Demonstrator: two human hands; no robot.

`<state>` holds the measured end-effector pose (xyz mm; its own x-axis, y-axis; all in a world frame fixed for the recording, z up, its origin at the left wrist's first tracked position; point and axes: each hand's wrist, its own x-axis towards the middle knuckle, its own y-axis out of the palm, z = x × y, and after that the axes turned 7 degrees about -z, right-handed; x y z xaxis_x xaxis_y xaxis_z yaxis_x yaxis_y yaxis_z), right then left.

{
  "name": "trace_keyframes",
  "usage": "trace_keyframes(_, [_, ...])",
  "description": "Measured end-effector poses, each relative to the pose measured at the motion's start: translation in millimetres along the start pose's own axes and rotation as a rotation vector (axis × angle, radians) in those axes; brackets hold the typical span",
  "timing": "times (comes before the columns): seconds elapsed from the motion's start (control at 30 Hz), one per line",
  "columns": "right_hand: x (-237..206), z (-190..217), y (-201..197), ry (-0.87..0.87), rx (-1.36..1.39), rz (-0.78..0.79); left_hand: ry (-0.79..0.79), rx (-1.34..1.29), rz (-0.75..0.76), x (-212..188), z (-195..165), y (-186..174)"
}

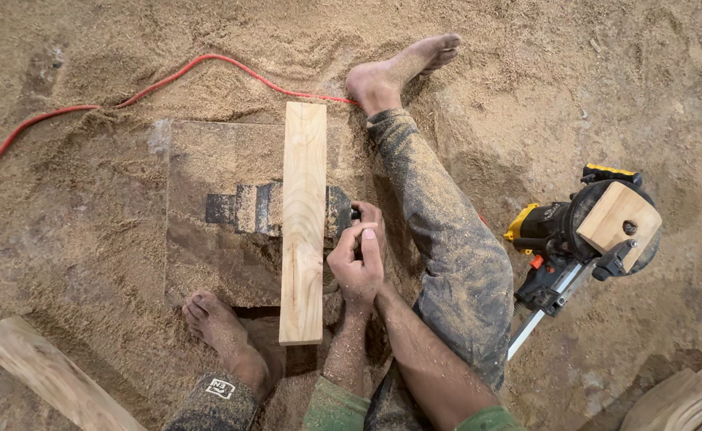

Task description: The person sits on the ground with a board clamped in a vise between their legs and uses a router to shape the wood edge. They unclamp the piece, reposition it in the vise, and continue routing another piece, running the router along the edges repeatedly.

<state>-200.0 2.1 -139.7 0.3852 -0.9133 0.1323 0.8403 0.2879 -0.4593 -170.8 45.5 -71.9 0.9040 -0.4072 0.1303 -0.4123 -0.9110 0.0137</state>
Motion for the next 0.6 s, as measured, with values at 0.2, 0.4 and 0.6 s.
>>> trace_keyframes(0.2, [10, 0, -24, 0.032, 0.022, 0.186, -0.028, 0.031, 0.006, 3, -10, 5])
trace_keyframes(0.4, [71, 14, -50, 0.115, -0.58, 0.596, -0.054, -0.021, -0.007, 2, -22, 3])
trace_keyframes(0.6, [122, 34, -6, 0.623, -0.052, 0.576, -0.115, 0.043, -0.006, 0, -24, 1])
